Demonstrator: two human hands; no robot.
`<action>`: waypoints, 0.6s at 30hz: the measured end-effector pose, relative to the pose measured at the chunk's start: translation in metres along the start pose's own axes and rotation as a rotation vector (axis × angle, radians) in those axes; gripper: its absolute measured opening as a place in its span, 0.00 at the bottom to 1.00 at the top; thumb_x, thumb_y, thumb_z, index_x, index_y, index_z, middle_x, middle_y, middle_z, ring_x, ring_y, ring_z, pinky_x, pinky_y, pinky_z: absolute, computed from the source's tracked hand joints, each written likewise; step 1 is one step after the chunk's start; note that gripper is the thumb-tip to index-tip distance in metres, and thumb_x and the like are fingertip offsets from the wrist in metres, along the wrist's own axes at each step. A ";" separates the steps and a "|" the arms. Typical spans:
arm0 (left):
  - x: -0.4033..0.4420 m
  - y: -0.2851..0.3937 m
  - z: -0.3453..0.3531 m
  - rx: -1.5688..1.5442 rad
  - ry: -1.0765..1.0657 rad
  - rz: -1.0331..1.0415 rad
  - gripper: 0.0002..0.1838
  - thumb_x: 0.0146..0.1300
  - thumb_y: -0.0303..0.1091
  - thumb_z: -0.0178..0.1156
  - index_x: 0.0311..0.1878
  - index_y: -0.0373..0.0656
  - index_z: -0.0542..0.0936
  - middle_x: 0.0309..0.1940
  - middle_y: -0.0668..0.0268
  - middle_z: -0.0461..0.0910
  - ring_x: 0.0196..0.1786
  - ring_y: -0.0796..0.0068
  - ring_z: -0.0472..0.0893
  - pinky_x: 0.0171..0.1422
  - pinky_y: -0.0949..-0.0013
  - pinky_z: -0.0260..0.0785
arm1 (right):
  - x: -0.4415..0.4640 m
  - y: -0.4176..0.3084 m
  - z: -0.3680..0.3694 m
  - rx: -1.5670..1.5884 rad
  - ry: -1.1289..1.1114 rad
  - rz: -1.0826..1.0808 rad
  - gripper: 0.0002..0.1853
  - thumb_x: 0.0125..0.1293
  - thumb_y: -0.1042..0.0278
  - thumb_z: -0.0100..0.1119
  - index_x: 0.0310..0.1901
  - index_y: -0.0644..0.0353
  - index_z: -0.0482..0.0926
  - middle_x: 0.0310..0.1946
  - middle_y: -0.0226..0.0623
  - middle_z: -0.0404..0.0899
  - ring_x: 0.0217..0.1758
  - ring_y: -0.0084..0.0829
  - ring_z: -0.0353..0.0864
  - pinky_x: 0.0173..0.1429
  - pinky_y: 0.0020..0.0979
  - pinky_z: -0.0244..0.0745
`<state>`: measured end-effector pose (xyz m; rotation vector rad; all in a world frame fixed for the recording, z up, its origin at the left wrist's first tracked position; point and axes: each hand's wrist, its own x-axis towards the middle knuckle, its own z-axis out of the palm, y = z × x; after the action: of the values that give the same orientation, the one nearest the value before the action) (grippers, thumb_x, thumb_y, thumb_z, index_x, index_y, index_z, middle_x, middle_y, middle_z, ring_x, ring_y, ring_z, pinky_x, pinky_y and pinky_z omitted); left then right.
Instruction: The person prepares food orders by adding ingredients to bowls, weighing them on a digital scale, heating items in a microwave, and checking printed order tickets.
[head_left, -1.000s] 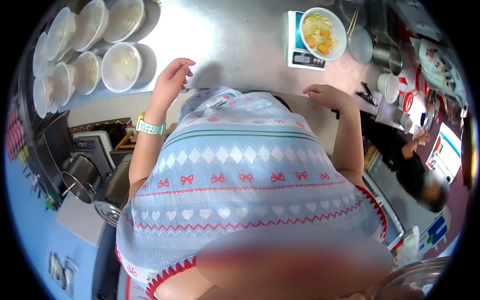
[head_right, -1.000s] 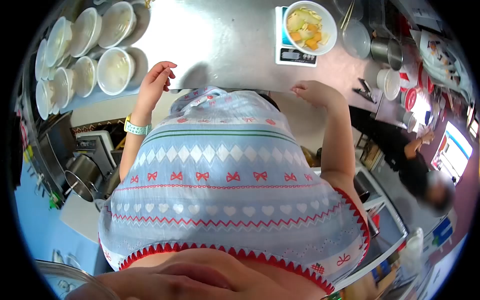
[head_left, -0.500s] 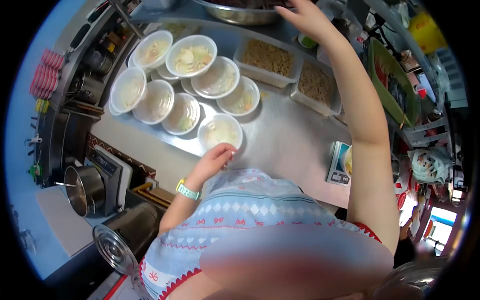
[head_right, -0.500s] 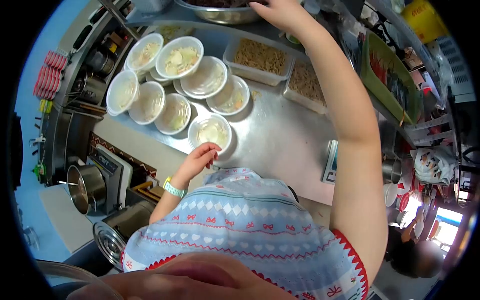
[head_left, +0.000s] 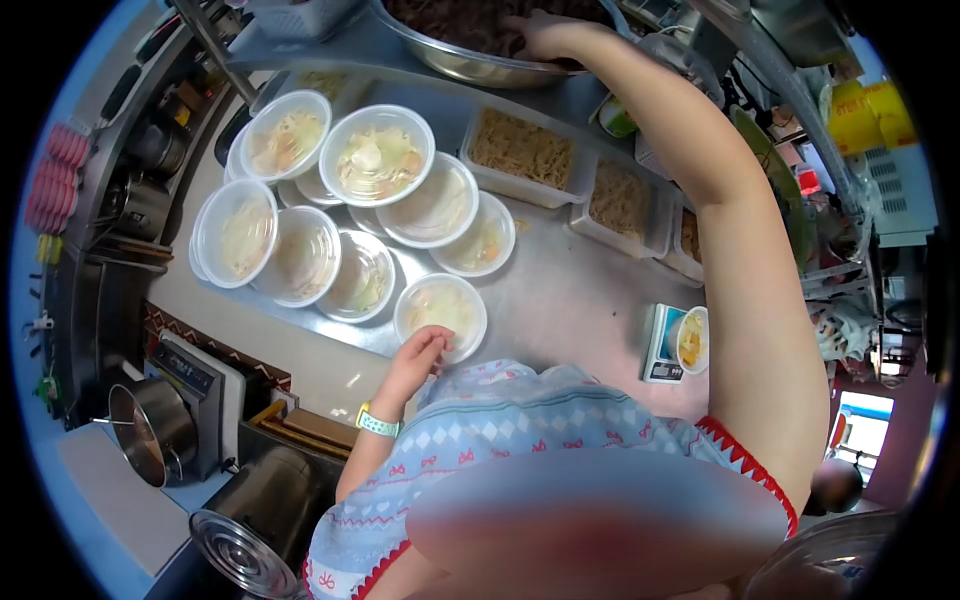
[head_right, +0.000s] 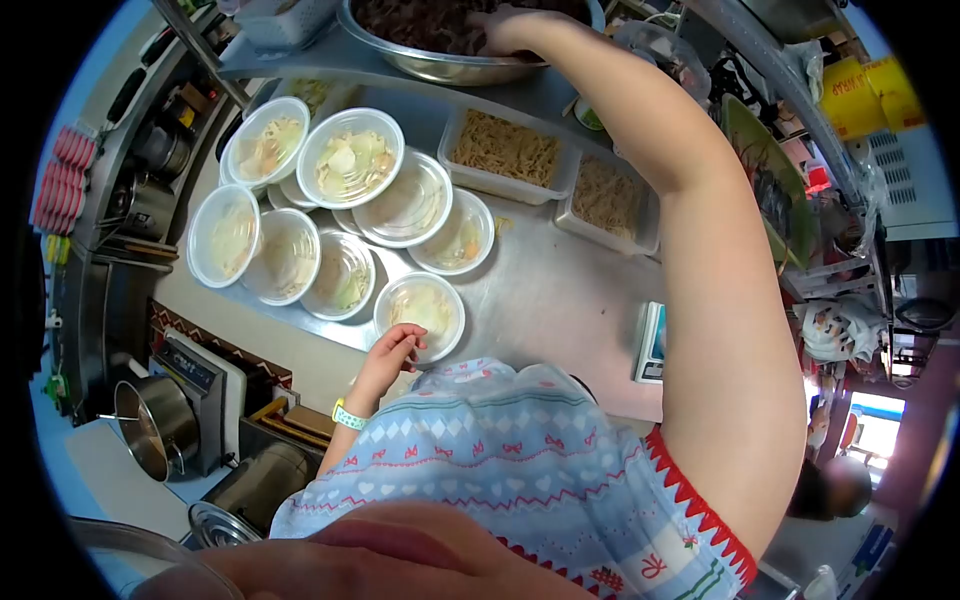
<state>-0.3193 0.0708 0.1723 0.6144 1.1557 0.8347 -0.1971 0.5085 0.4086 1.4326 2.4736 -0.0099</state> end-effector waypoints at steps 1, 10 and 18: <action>0.003 0.002 -0.002 -0.001 -0.006 0.002 0.10 0.72 0.34 0.50 0.52 0.48 0.77 0.39 0.76 0.77 0.35 0.86 0.73 0.37 0.79 0.70 | 0.007 0.004 0.017 -0.082 0.194 0.010 0.29 0.64 0.54 0.61 0.66 0.50 0.69 0.58 0.42 0.75 0.64 0.42 0.72 0.62 0.42 0.71; 0.021 0.009 -0.001 -0.001 0.013 -0.050 0.14 0.72 0.35 0.49 0.57 0.48 0.77 0.44 0.73 0.78 0.39 0.83 0.73 0.38 0.78 0.71 | 0.046 0.014 0.029 -0.074 0.166 -0.110 0.31 0.61 0.56 0.64 0.66 0.51 0.69 0.62 0.39 0.73 0.64 0.36 0.73 0.65 0.35 0.69; 0.016 0.015 0.000 -0.007 0.007 -0.060 0.15 0.73 0.33 0.48 0.58 0.46 0.77 0.45 0.71 0.78 0.40 0.82 0.73 0.39 0.78 0.73 | 0.043 0.030 0.007 0.182 0.155 -0.231 0.24 0.59 0.68 0.62 0.59 0.49 0.77 0.51 0.38 0.81 0.54 0.38 0.80 0.60 0.35 0.74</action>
<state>-0.3203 0.0921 0.1756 0.5693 1.1716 0.7903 -0.1905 0.5594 0.3951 1.2476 2.8172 -0.1822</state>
